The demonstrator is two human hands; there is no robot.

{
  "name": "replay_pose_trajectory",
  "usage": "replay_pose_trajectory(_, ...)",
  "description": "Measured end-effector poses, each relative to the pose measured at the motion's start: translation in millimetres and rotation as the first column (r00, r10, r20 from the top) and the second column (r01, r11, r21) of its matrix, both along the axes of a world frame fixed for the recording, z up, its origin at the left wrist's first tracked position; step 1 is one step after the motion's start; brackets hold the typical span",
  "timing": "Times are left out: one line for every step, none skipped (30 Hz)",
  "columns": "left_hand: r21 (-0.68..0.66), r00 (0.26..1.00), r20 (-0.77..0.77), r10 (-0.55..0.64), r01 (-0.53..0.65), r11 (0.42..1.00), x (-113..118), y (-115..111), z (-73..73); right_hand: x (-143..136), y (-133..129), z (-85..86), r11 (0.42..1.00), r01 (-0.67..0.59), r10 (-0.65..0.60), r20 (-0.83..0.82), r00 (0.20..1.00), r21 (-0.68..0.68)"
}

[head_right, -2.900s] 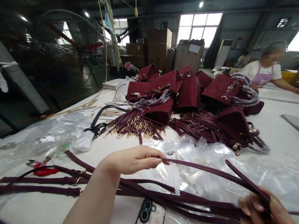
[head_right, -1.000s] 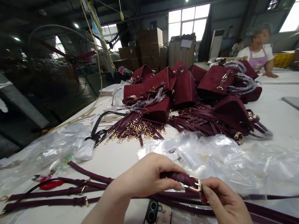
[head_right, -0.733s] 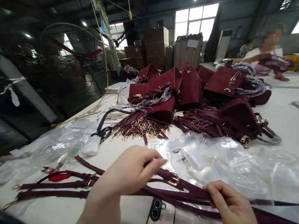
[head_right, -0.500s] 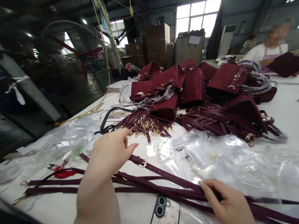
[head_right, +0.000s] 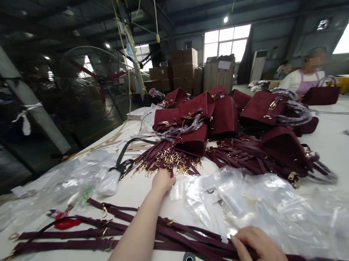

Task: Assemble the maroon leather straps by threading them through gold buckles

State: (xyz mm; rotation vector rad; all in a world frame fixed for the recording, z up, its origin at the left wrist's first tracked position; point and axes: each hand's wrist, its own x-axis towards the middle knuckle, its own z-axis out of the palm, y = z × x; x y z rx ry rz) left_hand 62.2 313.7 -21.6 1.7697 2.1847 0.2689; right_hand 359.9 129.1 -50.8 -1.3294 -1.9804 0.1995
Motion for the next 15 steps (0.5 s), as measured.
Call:
replay_pose_trajectory(-0.017,0.999,0.027,0.019,-0.018,1.000,-2,2,0.0,-3,-1,1.8,1.000,0.003,-0.003,-0.009,1.000,0.000)
replay_pose_trajectory(-0.033,0.998,0.058,0.035,-0.033,0.999,-5,4,0.8,-5,-1,3.5,1.000,0.007,-0.007,-0.019,1.000,0.001)
replay_pose_trajectory(-0.047,0.994,0.094,0.047,-0.043,0.998,-9,5,2.3,-5,-2,5.0,1.000,0.011,-0.010,-0.025,1.000,0.003)
replay_pose_trajectory(-0.058,0.989,0.136,0.055,-0.047,0.997,-14,6,4.2,-5,-3,6.6,1.000,0.015,-0.015,-0.027,1.000,0.007)
replay_pose_trajectory(-0.066,0.982,0.182,0.058,-0.046,0.997,-19,6,6.6,-4,-4,8.1,1.000,0.020,-0.020,-0.026,0.999,0.013)
replay_pose_trajectory(-0.073,0.971,0.234,0.057,-0.041,0.996,-23,6,9.4,-2,-4,9.5,1.000,0.026,-0.026,-0.024,0.999,0.017)
replay_pose_trajectory(-0.076,0.956,0.290,0.054,-0.033,0.997,-27,5,12.4,0,-5,10.8,0.999,0.037,-0.036,-0.025,0.999,0.022)
replay_pose_trajectory(-0.078,0.935,0.350,0.047,-0.021,0.997,-30,3,15.7,2,-6,11.7,0.998,0.048,-0.047,-0.030,0.998,0.029)
replay_pose_trajectory(-0.078,0.909,0.416,0.034,-0.002,0.997,-31,1,19.3,4,-6,12.1,0.998,0.052,-0.051,-0.036,0.998,0.034)
replay_pose_trajectory(-0.076,0.874,0.485,0.013,0.028,0.997,-30,-2,23.1,6,-6,11.9,0.998,0.054,-0.052,-0.045,0.998,0.035)
replay_pose_trajectory(-0.071,0.831,0.556,-0.017,0.068,0.995,-25,-5,27.1,8,-6,11.0,0.998,0.053,-0.051,-0.056,0.997,0.031)
replay_pose_trajectory(-0.062,0.779,0.625,-0.054,0.119,0.991,-18,-9,31.3,9,-6,9.7,0.998,0.054,-0.052,-0.066,0.996,0.022)
replay_pose_trajectory(-0.051,0.719,0.688,-0.094,0.177,0.983,-8,-13,35.3,10,-6,8.2,0.998,0.063,-0.062,-0.075,0.995,0.011)
replay_pose_trajectory(-0.038,0.655,0.743,-0.133,0.240,0.970,6,-20,39.0,10,-7,6.6,0.996,0.088,-0.088,-0.087,0.992,-0.002)
replay_pose_trajectory(-0.025,0.590,0.790,-0.167,0.303,0.953,21,-28,42.2,10,-7,5.2,0.992,0.127,-0.127,-0.106,0.986,-0.013)
